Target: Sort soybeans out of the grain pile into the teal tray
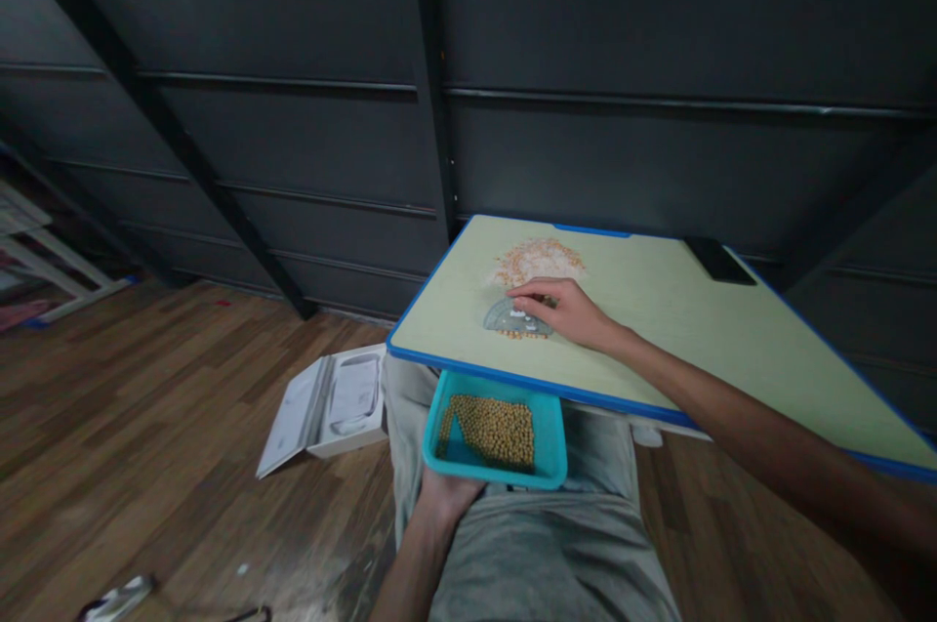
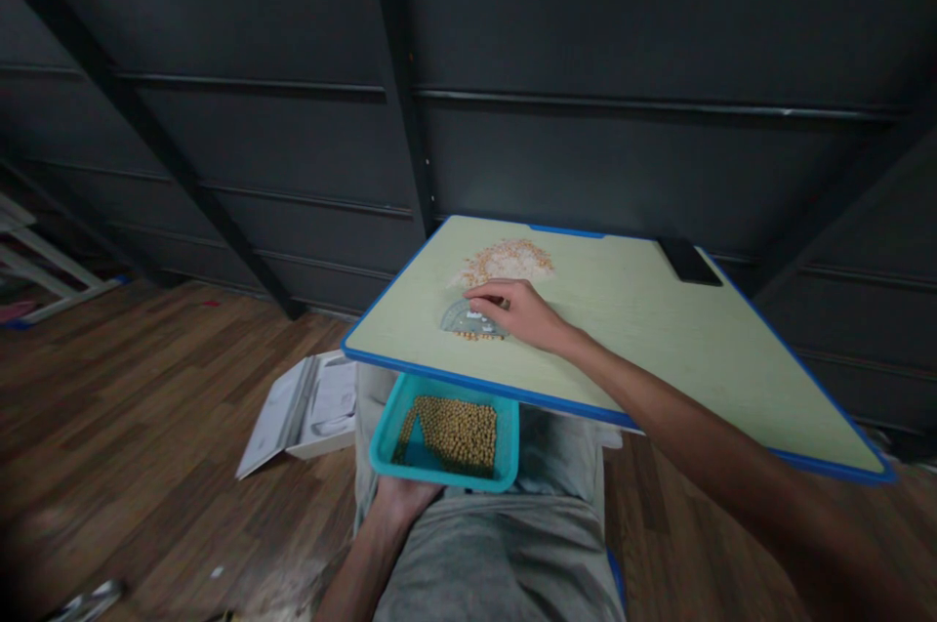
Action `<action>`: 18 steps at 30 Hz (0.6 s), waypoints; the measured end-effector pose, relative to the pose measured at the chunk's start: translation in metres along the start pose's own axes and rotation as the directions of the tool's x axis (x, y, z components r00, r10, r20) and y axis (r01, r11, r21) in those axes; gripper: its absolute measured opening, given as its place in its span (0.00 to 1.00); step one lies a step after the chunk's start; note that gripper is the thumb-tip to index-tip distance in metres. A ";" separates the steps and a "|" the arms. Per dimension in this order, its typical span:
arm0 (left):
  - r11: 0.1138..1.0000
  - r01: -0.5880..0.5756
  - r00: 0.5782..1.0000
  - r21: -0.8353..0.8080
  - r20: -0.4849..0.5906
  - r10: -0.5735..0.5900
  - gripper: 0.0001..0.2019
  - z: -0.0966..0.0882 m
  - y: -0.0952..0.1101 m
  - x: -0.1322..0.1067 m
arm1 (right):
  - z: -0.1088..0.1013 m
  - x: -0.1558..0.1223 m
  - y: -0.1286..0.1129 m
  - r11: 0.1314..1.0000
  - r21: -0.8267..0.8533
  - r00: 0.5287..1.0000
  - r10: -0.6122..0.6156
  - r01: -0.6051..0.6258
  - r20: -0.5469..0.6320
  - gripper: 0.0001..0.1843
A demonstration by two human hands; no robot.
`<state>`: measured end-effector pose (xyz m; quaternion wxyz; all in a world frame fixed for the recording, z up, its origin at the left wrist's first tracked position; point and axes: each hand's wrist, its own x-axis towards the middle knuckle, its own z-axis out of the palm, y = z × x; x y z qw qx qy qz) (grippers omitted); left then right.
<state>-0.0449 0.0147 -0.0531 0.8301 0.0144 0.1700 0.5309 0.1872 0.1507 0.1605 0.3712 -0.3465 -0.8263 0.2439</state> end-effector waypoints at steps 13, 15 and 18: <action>1.000 0.007 0.996 -0.013 0.089 -0.005 0.21 -0.003 0.000 -0.005 | 0.003 -0.002 -0.009 1.000 0.011 0.999 -0.018 0.017 0.029 0.11; 1.000 0.016 0.994 -0.009 0.110 -0.015 0.22 -0.002 -0.001 -0.006 | 0.003 -0.002 -0.009 0.999 0.003 0.999 -0.032 0.032 0.040 0.11; 0.999 0.032 0.984 -0.008 0.176 -0.030 0.23 -0.003 -0.005 -0.006 | 0.003 -0.003 -0.010 0.998 -0.014 0.997 -0.054 0.055 0.053 0.11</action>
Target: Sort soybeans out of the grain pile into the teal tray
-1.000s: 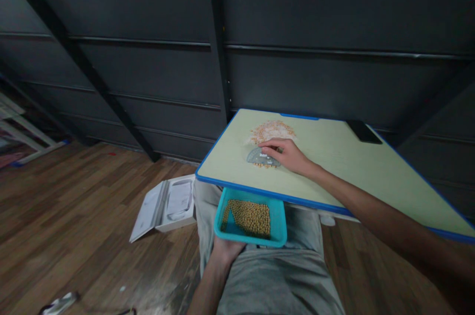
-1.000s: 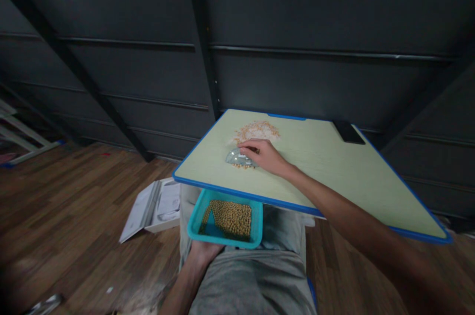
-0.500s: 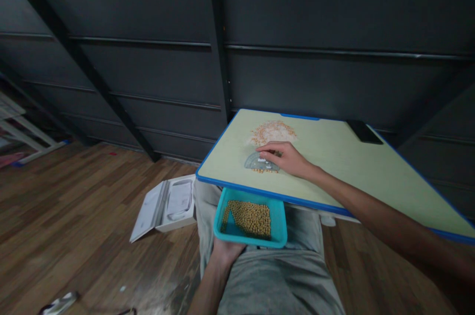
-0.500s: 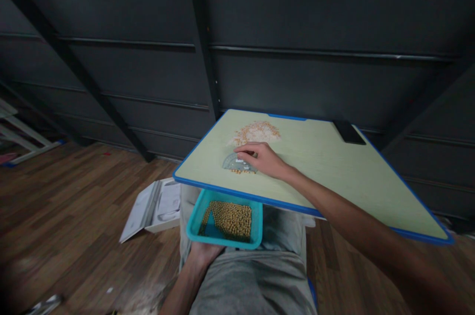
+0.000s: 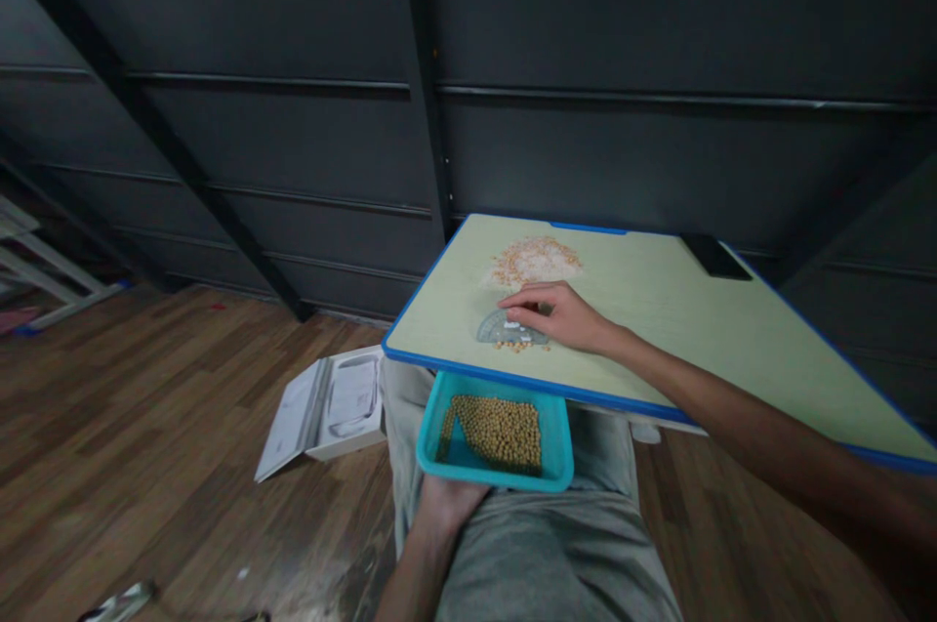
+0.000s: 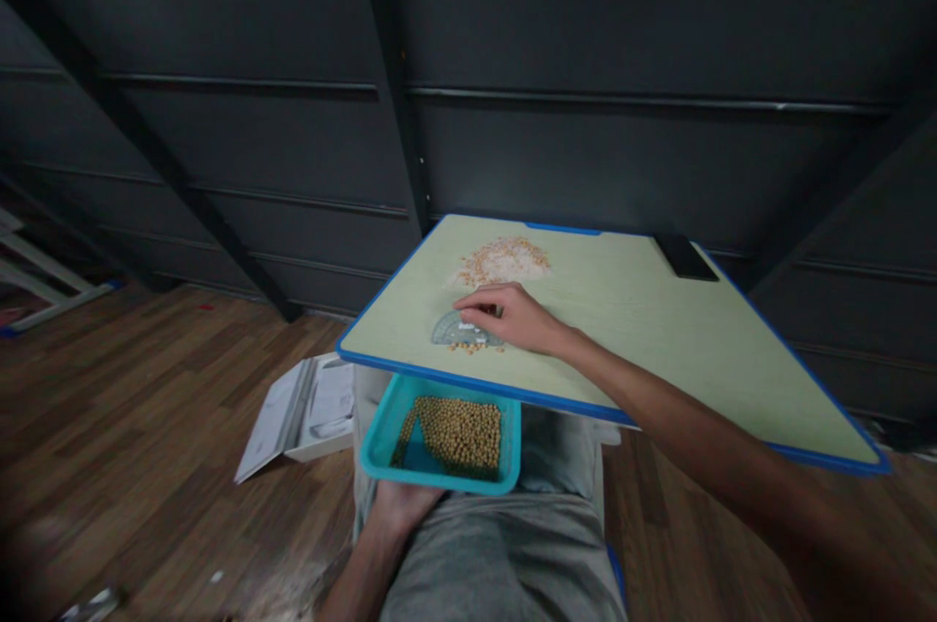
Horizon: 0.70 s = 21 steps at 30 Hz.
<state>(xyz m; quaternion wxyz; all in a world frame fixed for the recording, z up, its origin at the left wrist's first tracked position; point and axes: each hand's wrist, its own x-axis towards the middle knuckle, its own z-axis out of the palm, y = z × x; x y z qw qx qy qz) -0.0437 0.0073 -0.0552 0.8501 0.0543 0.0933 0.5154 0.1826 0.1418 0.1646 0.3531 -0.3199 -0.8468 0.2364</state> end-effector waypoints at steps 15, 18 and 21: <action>0.999 -0.039 0.992 -0.024 -0.123 0.036 0.22 0.039 -0.016 -0.002 | -0.001 -0.009 -0.022 0.995 0.090 0.985 -0.044 0.029 0.170 0.14; 0.998 -0.052 0.986 -0.027 -0.161 0.047 0.22 0.042 -0.017 -0.003 | -0.003 -0.008 -0.026 0.997 0.071 0.985 -0.045 0.034 0.165 0.13; 0.998 -0.061 0.985 -0.021 -0.161 0.057 0.20 0.040 -0.017 -0.005 | -0.014 -0.006 -0.023 0.999 0.030 0.991 -0.026 0.022 0.135 0.13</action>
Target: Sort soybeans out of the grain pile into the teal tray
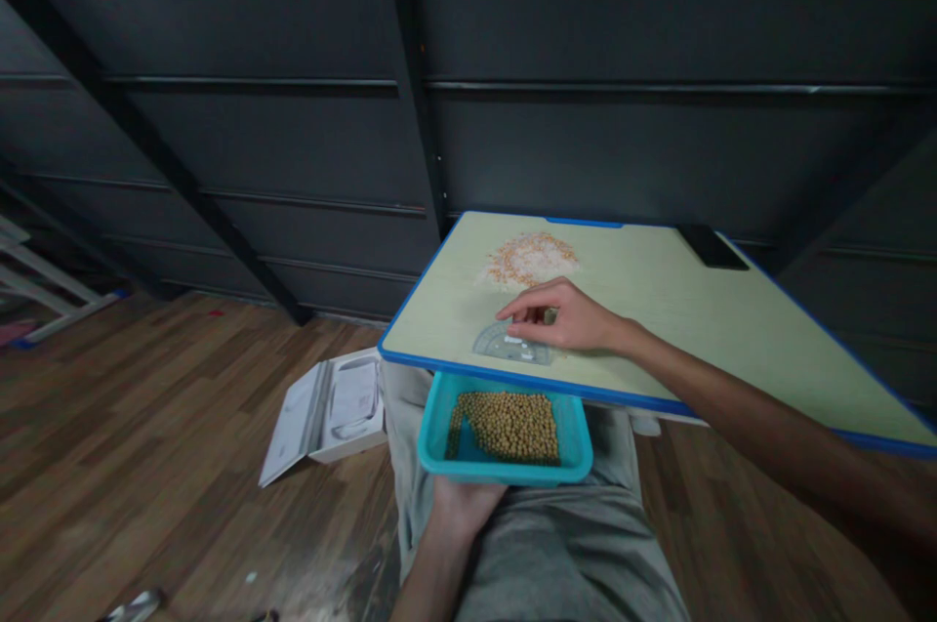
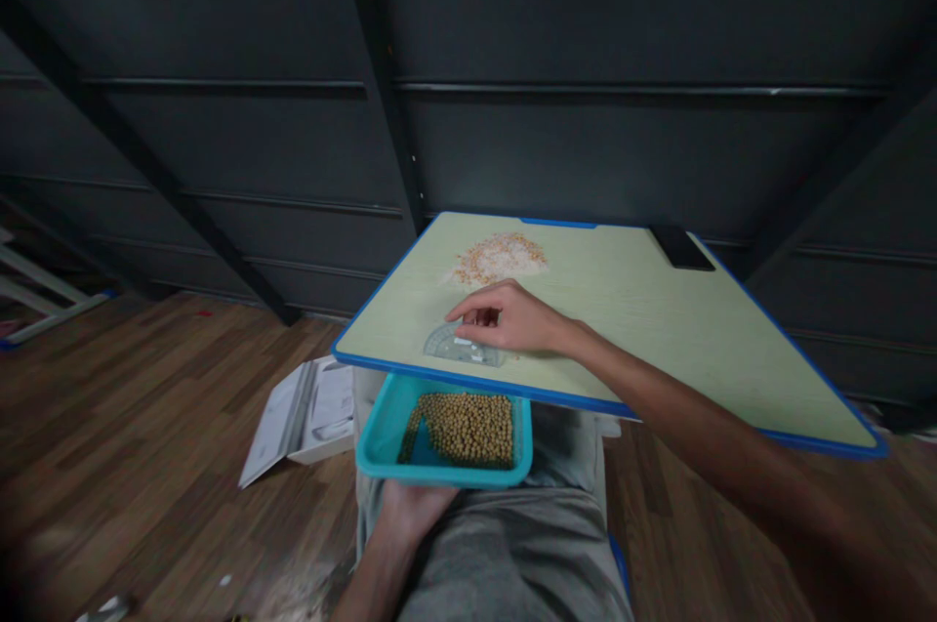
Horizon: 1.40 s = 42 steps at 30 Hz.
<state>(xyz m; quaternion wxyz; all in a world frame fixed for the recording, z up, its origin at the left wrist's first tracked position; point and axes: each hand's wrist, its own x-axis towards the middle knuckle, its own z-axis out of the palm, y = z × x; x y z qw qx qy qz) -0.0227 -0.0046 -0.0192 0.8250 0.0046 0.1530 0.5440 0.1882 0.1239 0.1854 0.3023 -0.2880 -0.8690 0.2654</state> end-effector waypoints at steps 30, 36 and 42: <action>0.998 0.049 0.979 0.043 0.196 -0.056 0.20 -0.016 -0.008 0.007 | -0.087 -0.087 0.056 0.905 0.013 0.902 0.424 -0.425 -0.081 0.23; 0.996 0.067 0.994 0.058 0.088 -0.072 0.17 -0.013 -0.003 0.006 | -0.125 -0.118 0.080 0.851 -0.169 0.862 0.462 -0.497 -0.210 0.26; 0.991 0.102 0.995 0.090 -0.009 -0.101 0.17 -0.016 0.003 0.005 | -0.163 -0.121 0.115 0.378 -0.531 0.651 0.405 -0.758 -0.642 0.29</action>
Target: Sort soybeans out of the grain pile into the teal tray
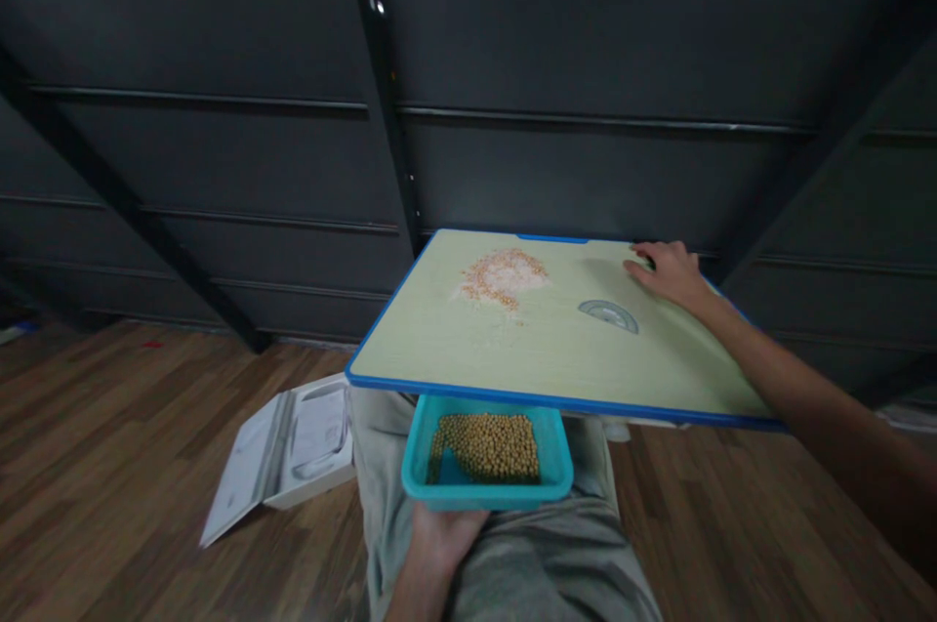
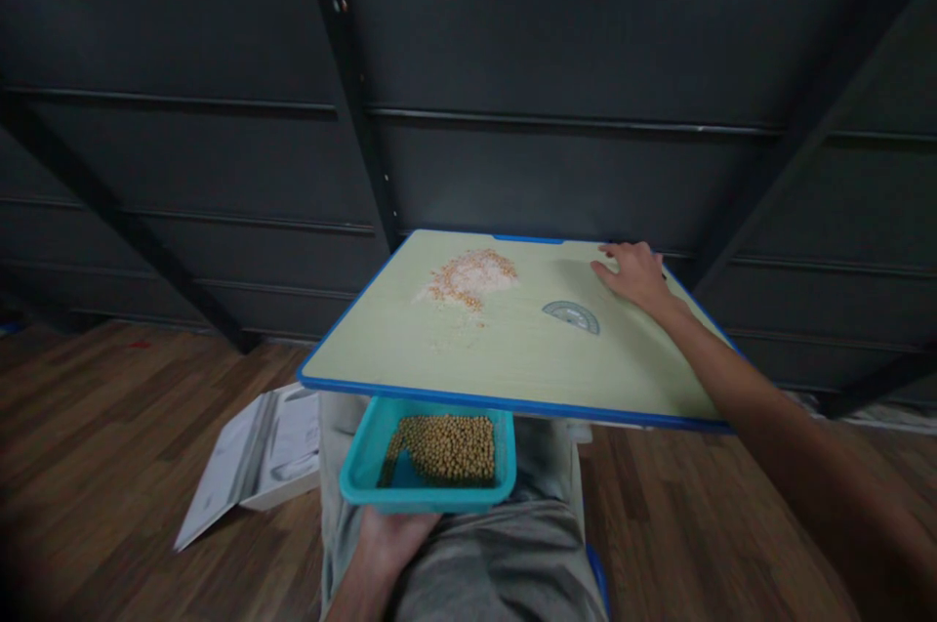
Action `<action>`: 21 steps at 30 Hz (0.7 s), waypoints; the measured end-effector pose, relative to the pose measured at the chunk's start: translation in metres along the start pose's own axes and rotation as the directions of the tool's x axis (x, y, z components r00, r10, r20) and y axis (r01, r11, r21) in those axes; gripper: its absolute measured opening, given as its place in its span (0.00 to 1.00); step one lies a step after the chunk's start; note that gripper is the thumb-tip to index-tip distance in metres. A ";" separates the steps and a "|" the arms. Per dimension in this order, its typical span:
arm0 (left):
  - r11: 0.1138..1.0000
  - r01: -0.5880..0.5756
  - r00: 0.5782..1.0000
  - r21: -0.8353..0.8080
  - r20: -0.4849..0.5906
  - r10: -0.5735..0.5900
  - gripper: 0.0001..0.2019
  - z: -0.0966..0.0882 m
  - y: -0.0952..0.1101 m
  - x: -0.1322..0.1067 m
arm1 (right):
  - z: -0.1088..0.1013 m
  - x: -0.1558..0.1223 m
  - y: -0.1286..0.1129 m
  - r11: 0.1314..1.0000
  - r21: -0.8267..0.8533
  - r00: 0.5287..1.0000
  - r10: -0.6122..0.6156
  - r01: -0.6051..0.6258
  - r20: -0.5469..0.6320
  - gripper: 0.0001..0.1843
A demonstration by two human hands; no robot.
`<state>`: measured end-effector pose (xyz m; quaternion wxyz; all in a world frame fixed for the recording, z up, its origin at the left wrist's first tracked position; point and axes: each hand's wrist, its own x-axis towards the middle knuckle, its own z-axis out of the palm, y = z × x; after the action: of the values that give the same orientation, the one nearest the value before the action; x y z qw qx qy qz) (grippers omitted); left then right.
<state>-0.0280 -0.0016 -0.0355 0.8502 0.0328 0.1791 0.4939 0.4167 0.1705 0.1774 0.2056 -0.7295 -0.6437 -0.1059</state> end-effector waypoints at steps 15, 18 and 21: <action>0.995 -0.078 0.983 -0.055 0.161 0.086 0.19 -0.026 -0.001 0.008 | -0.003 0.004 -0.046 0.912 0.362 0.922 -0.295 0.193 0.252 0.29; 0.997 -0.042 0.973 -0.059 0.226 0.054 0.19 -0.030 -0.001 0.010 | -0.005 -0.030 -0.062 0.859 0.409 0.867 -0.431 0.309 0.251 0.29; 0.996 -0.058 0.980 -0.074 0.185 0.071 0.20 -0.023 -0.002 0.008 | -0.012 -0.077 -0.068 0.870 0.330 0.868 -0.448 0.367 0.214 0.31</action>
<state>-0.0304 0.0012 -0.0595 0.8476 0.0560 0.0800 0.5216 0.3393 0.1021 0.1671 0.1845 -0.5467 -0.8152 0.0502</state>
